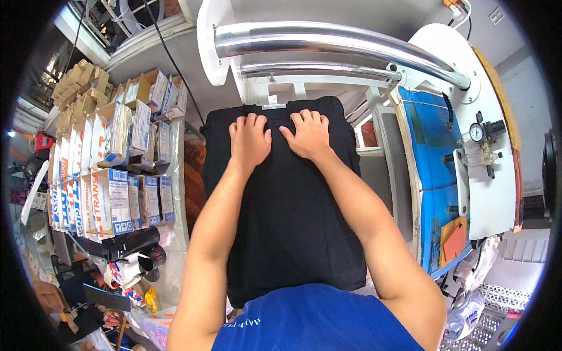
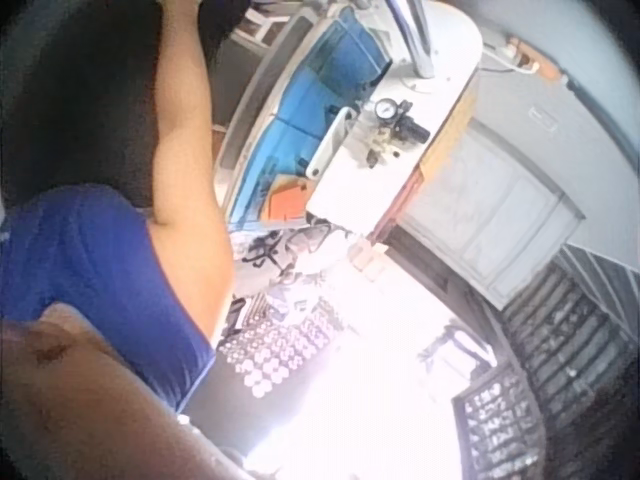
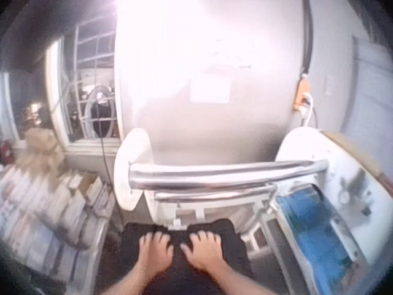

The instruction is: The person prepares a white t-shirt on a heat press, cuts a design sheet, and presses the design onto the shirt. They then switch to a black t-shirt, place a small label on it, and prepare to press it. The person uses scissors to cut a design sheet and places it on the black t-shirt.

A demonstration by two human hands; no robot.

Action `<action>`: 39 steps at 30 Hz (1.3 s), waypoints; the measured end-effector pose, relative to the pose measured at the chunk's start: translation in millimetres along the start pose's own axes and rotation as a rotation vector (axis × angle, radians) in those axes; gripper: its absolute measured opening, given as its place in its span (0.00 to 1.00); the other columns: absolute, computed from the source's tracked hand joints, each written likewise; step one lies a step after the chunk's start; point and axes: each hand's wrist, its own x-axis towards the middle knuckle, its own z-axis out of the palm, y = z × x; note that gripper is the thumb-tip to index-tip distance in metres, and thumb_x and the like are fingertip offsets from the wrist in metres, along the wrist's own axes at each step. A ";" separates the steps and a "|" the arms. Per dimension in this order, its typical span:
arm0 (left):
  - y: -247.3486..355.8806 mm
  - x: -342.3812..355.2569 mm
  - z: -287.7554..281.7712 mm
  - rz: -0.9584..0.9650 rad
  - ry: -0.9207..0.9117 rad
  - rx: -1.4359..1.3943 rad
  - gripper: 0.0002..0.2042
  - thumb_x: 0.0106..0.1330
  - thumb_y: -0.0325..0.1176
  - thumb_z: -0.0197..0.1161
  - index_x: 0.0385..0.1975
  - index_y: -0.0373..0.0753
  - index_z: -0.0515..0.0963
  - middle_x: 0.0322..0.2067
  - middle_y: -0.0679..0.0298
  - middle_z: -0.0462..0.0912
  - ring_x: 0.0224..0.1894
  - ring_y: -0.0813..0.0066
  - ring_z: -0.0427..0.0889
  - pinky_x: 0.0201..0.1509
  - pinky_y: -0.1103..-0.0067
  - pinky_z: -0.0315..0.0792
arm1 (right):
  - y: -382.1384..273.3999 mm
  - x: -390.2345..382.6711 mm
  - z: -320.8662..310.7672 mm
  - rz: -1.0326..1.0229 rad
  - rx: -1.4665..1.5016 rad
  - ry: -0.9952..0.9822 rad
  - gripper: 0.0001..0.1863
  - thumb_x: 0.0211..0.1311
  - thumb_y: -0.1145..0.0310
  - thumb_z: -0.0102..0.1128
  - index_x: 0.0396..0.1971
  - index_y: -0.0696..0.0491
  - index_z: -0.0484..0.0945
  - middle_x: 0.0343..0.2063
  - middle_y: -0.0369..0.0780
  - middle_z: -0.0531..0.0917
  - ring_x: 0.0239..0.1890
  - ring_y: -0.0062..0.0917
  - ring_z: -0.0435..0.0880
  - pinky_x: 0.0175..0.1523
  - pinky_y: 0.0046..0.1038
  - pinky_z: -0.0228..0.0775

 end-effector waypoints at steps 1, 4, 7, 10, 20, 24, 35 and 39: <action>-8.8 4.7 -1.7 -0.036 -0.041 -0.031 0.12 0.62 0.39 0.63 0.41 0.41 0.79 0.42 0.60 0.79 0.48 0.56 0.76 0.52 0.59 0.66 | 4.8 3.9 -1.8 0.011 -0.005 -0.039 0.25 0.64 0.46 0.55 0.49 0.50 0.80 0.48 0.42 0.78 0.57 0.38 0.72 0.62 0.47 0.59; -42.4 14.2 -7.3 -0.058 -0.199 -0.064 0.14 0.65 0.43 0.60 0.42 0.40 0.82 0.43 0.57 0.83 0.49 0.54 0.80 0.55 0.57 0.68 | 33.6 8.7 -10.0 0.096 -0.049 -0.056 0.24 0.65 0.46 0.54 0.49 0.49 0.81 0.48 0.43 0.78 0.57 0.39 0.72 0.62 0.47 0.59; -97.0 -4.2 -27.3 -0.147 0.197 -0.344 0.16 0.69 0.43 0.56 0.44 0.37 0.82 0.43 0.54 0.85 0.49 0.54 0.82 0.58 0.57 0.69 | 89.3 -2.7 -19.3 0.434 0.016 0.123 0.24 0.67 0.47 0.52 0.48 0.52 0.82 0.51 0.45 0.79 0.56 0.43 0.74 0.61 0.50 0.62; -134.9 -43.6 -27.3 -0.914 -0.011 -0.716 0.21 0.73 0.46 0.53 0.49 0.33 0.80 0.46 0.54 0.85 0.51 0.58 0.82 0.59 0.63 0.71 | 141.4 -25.0 -4.5 0.949 0.785 -0.164 0.26 0.69 0.47 0.53 0.48 0.57 0.82 0.52 0.47 0.82 0.53 0.41 0.80 0.59 0.45 0.66; -157.5 -65.9 -7.7 -0.941 0.144 -0.722 0.14 0.72 0.40 0.59 0.40 0.34 0.82 0.31 0.67 0.82 0.37 0.78 0.78 0.43 0.77 0.72 | 165.0 -36.3 17.8 0.733 0.469 0.203 0.24 0.69 0.50 0.57 0.38 0.61 0.83 0.34 0.51 0.85 0.38 0.34 0.83 0.48 0.34 0.71; -168.1 -74.8 -2.8 -0.918 0.115 -0.799 0.13 0.68 0.40 0.64 0.35 0.33 0.83 0.29 0.66 0.83 0.33 0.75 0.78 0.41 0.77 0.71 | 160.0 -38.8 15.3 0.752 0.493 0.199 0.26 0.68 0.48 0.58 0.34 0.62 0.83 0.30 0.48 0.85 0.35 0.34 0.83 0.46 0.35 0.71; -148.6 -129.2 -37.0 -0.682 0.235 -0.595 0.16 0.73 0.40 0.59 0.49 0.33 0.80 0.36 0.62 0.84 0.35 0.73 0.81 0.39 0.78 0.74 | 153.5 -97.2 -6.2 0.707 0.325 0.210 0.23 0.68 0.50 0.57 0.41 0.59 0.81 0.38 0.48 0.86 0.44 0.39 0.84 0.51 0.36 0.72; -76.0 -266.5 -100.4 -1.069 -0.088 -1.224 0.16 0.74 0.37 0.57 0.56 0.36 0.75 0.30 0.73 0.75 0.29 0.87 0.70 0.31 0.86 0.66 | 91.1 -247.0 -42.6 0.721 0.518 0.052 0.24 0.70 0.50 0.56 0.44 0.61 0.79 0.39 0.51 0.85 0.44 0.38 0.85 0.52 0.36 0.73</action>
